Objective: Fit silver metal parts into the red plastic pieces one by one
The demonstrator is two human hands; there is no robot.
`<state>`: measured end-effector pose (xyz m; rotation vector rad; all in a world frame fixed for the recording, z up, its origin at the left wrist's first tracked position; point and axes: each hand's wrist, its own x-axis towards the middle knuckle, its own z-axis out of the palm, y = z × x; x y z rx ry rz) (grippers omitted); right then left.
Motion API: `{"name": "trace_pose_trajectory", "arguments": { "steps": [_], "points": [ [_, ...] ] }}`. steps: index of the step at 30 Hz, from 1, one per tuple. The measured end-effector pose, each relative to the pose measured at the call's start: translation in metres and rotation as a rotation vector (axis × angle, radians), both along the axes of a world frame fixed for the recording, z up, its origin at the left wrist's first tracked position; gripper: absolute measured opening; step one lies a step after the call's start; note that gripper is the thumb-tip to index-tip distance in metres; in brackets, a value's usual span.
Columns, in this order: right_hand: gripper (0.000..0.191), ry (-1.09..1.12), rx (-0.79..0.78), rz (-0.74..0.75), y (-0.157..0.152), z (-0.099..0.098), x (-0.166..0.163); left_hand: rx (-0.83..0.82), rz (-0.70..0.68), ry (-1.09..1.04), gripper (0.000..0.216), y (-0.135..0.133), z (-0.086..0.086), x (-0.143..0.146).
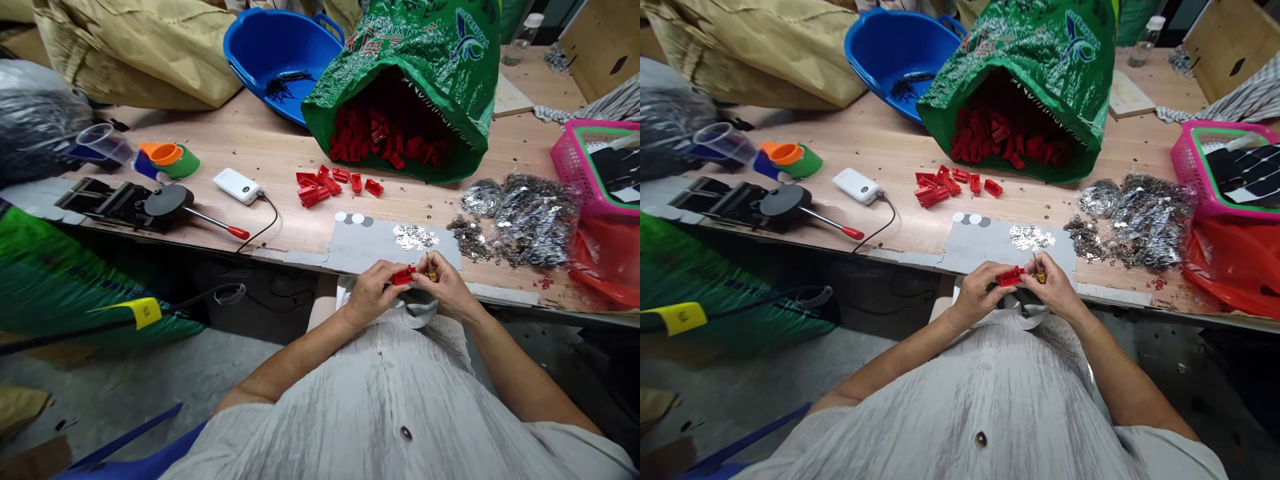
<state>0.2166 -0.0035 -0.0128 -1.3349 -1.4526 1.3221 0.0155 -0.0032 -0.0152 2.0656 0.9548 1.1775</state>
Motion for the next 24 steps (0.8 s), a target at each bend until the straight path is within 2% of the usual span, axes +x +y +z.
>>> {"name": "trace_pose_trajectory", "arguments": {
  "steps": [6,12,16,18,20,22,24],
  "points": [
    [0.037,0.138,-0.197,0.015,-0.005,0.005,0.001,-0.006,-0.003,-0.031,0.029,-0.004,0.002,0.001],
    [0.044,0.433,-0.429,0.085,-0.01,0.003,0.002,-0.047,-0.069,-0.175,0.026,-0.006,0.001,-0.001],
    [0.049,0.514,-0.485,0.125,-0.012,0.002,0.0,-0.155,-0.1,-0.262,0.027,-0.004,-0.006,-0.004],
    [0.048,0.435,-0.453,0.172,-0.007,0.002,0.004,-0.312,-0.08,-0.315,0.029,-0.004,-0.011,-0.005],
    [0.042,0.22,-0.33,0.171,0.003,0.002,0.013,-0.507,-0.067,-0.412,0.033,-0.003,-0.015,-0.006],
    [0.029,-0.126,-0.097,0.068,0.017,0.002,0.024,-0.657,-0.07,-0.506,0.038,-0.001,-0.016,-0.006],
    [0.015,-0.493,0.149,-0.04,0.032,0.001,0.033,-0.739,-0.077,-0.556,0.042,0.0,-0.016,-0.007]
  ]
}}
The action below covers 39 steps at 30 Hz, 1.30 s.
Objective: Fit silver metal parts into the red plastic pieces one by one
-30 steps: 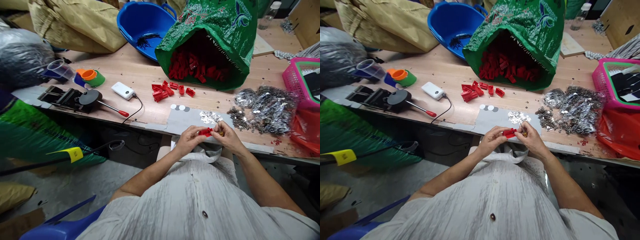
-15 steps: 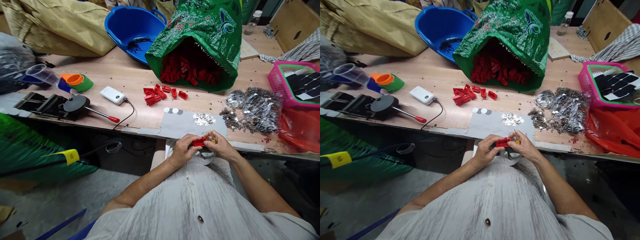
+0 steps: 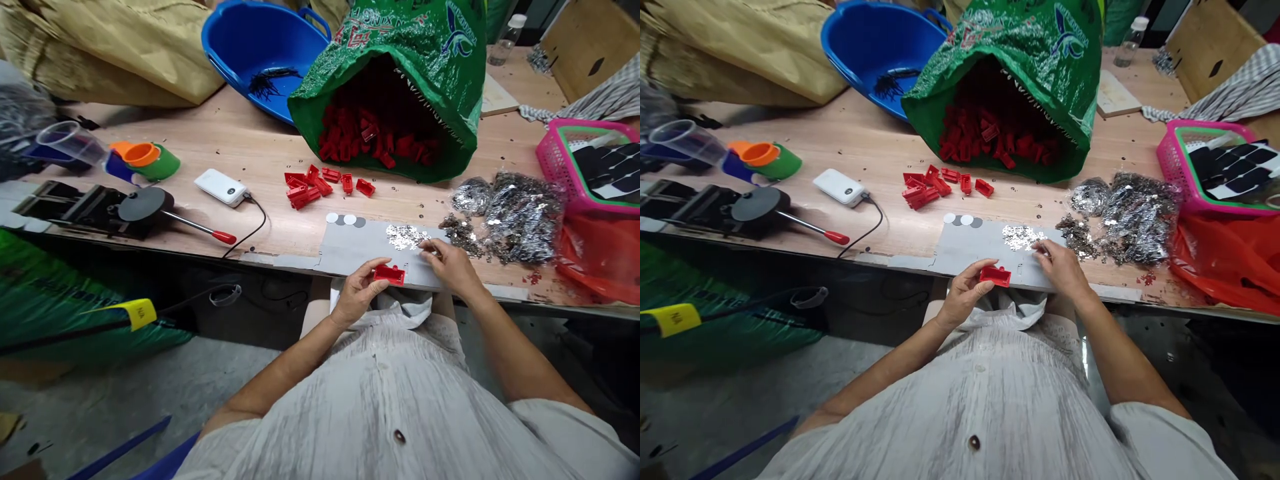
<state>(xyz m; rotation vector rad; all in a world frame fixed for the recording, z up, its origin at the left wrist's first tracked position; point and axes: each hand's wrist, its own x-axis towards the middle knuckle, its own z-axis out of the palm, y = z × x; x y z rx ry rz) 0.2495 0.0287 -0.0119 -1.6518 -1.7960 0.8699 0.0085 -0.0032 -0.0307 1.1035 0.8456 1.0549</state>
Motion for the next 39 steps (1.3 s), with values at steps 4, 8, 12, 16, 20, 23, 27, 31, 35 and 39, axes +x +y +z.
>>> {"name": "trace_pose_trajectory", "arguments": {
  "steps": [4,8,12,16,20,23,27,31,35,39],
  "points": [
    [0.016,-0.356,0.154,0.061,0.02,-0.003,0.005,-0.113,-0.032,-0.116,0.051,0.0,0.005,0.0],
    [0.017,-0.438,0.136,0.112,0.026,-0.003,-0.004,-0.212,-0.072,-0.204,0.058,-0.001,0.009,0.002],
    [0.012,-0.487,0.101,0.142,0.031,-0.002,-0.008,-0.206,-0.062,-0.219,0.056,0.0,0.01,0.005],
    [0.007,-0.429,0.099,0.119,0.031,-0.002,-0.007,-0.144,0.008,-0.213,0.051,0.005,0.005,0.007],
    [0.008,-0.046,0.031,0.064,0.02,0.007,-0.01,-0.017,0.082,-0.036,0.04,0.009,0.003,0.007],
    [0.026,0.333,-0.114,0.101,0.007,0.017,-0.018,0.159,0.123,0.131,0.035,0.012,0.008,0.005],
    [0.03,0.5,-0.243,0.142,-0.007,0.021,-0.029,0.297,0.11,0.222,0.037,0.012,0.014,0.004],
    [0.029,0.54,-0.267,0.127,-0.013,0.015,-0.036,0.384,0.083,0.238,0.04,0.012,0.016,0.006],
    [0.032,0.561,-0.282,0.106,-0.015,0.014,-0.039,0.398,0.071,0.242,0.04,0.011,0.016,0.006],
    [0.035,0.577,-0.321,0.107,-0.017,0.016,-0.039,0.255,0.049,0.156,0.043,0.011,0.016,0.007]
  ]
}}
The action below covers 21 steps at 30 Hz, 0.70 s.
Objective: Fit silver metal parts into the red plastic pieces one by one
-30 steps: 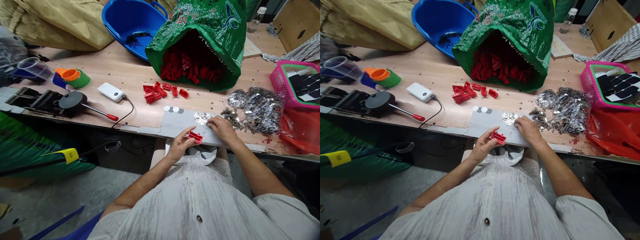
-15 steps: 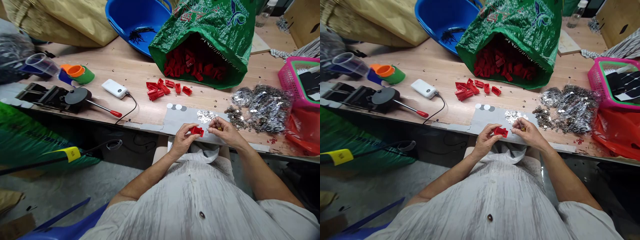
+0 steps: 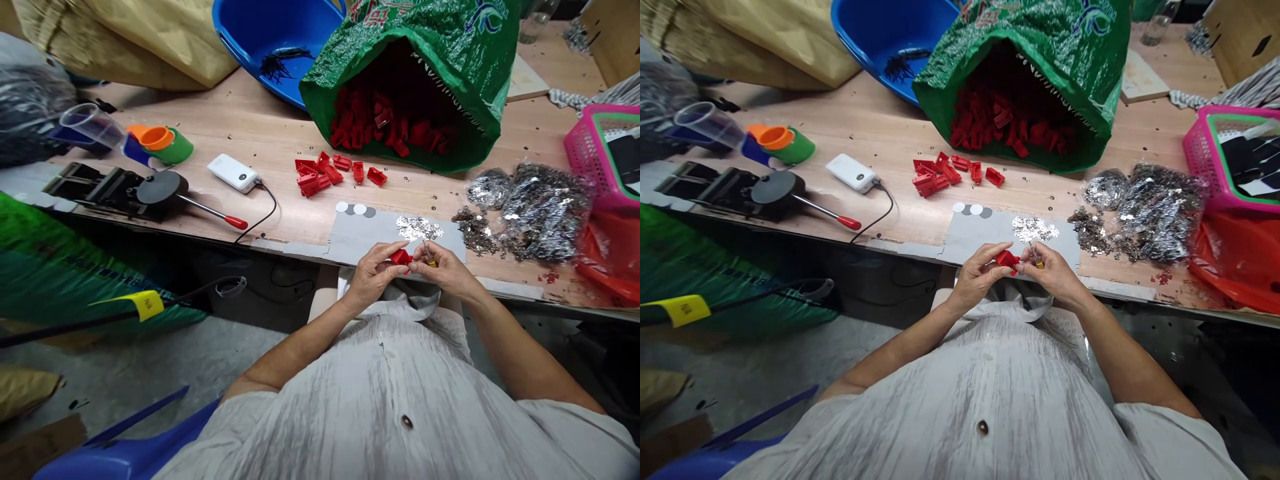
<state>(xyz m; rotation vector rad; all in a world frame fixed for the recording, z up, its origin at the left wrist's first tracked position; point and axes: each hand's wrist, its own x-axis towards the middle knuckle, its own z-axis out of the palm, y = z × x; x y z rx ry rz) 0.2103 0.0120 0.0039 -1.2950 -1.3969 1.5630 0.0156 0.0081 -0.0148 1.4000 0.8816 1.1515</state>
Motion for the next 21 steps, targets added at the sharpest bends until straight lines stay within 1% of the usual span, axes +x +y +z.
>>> {"name": "trace_pose_trajectory", "arguments": {
  "steps": [4,11,15,21],
  "points": [
    [0.035,0.056,-0.082,0.012,-0.002,0.001,0.002,-0.175,0.016,-0.105,0.046,0.001,-0.004,0.003],
    [0.037,0.088,-0.097,-0.008,-0.006,0.005,0.004,-0.378,-0.001,-0.31,0.049,0.002,-0.01,0.006],
    [0.037,0.1,-0.085,-0.025,-0.008,0.007,0.004,-0.4,-0.004,-0.335,0.049,0.002,-0.011,0.007],
    [0.037,0.094,-0.093,-0.036,-0.01,0.011,0.004,-0.311,0.041,-0.244,0.044,0.002,-0.013,0.008]
  ]
}}
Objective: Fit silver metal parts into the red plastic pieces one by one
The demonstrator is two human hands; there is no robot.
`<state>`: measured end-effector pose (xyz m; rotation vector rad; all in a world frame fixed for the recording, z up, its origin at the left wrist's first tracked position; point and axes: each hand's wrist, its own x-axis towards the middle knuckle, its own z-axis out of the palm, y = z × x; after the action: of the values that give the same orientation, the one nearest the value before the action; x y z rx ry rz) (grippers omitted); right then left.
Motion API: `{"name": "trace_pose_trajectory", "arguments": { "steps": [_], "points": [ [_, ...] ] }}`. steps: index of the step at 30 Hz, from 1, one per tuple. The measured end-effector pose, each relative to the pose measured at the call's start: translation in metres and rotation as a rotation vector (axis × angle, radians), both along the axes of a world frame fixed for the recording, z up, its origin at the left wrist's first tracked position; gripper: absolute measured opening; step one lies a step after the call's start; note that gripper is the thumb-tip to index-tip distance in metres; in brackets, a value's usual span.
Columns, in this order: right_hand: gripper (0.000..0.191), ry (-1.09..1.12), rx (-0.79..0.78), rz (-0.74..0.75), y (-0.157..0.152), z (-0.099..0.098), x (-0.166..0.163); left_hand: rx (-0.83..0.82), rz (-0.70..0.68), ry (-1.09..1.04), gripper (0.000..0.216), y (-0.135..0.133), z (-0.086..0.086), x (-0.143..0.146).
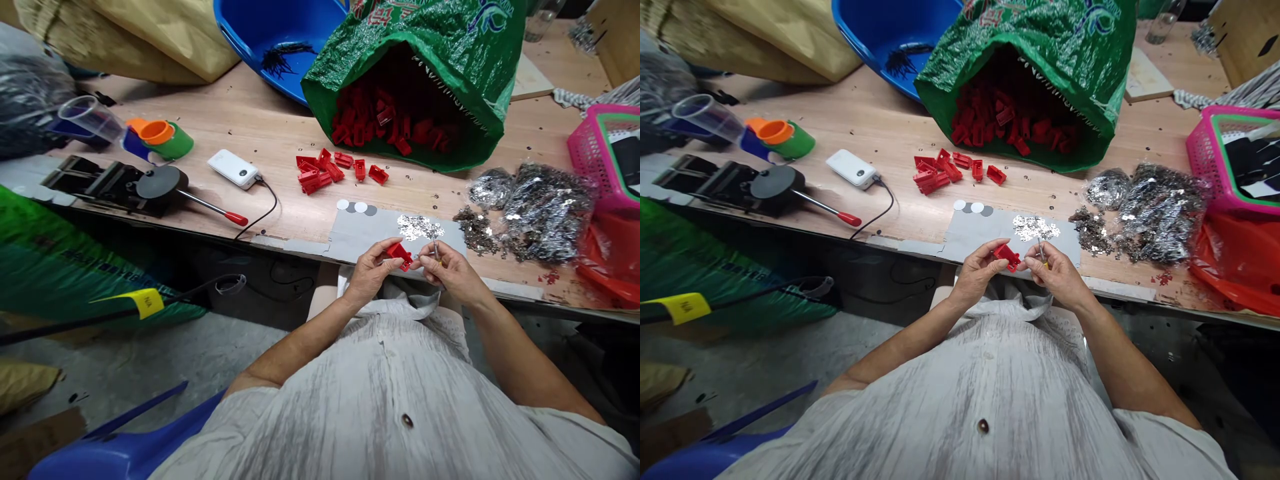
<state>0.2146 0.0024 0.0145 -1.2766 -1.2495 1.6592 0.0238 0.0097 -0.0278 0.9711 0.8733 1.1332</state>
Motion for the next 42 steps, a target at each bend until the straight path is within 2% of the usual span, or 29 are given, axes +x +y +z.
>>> {"name": "trace_pose_trajectory", "arguments": {
  "steps": [4,6,10,13,19,27,33,38,42],
  "points": [
    [0.034,-0.032,0.063,0.024,-0.001,-0.001,0.004,0.04,-0.018,0.019,0.043,0.001,-0.004,-0.002],
    [0.034,-0.131,0.151,0.063,-0.001,-0.005,0.007,0.09,-0.037,0.054,0.042,0.004,-0.006,-0.006],
    [0.032,-0.484,0.42,0.111,-0.002,-0.017,0.008,0.217,-0.088,0.317,0.035,0.014,-0.008,-0.018],
    [0.028,-0.629,0.518,0.149,-0.002,-0.025,0.004,0.284,-0.149,0.512,0.032,0.022,-0.007,-0.026],
    [0.021,-0.733,0.546,0.192,0.001,-0.026,0.0,0.389,-0.263,0.58,0.037,0.034,-0.008,-0.029],
    [0.02,-0.775,0.626,0.237,0.005,-0.032,0.0,0.4,-0.288,0.604,0.039,0.037,-0.008,-0.03],
    [0.019,-0.861,0.675,0.18,-0.003,-0.035,-0.007,0.389,-0.302,0.655,0.034,0.038,-0.005,-0.03],
    [0.017,-0.993,0.62,0.106,-0.011,-0.031,-0.029,0.388,-0.281,0.657,0.03,0.037,-0.007,-0.028],
    [0.017,-0.977,0.58,0.091,-0.01,-0.032,-0.032,0.384,-0.289,0.633,0.028,0.036,-0.008,-0.028]
  ]
}}
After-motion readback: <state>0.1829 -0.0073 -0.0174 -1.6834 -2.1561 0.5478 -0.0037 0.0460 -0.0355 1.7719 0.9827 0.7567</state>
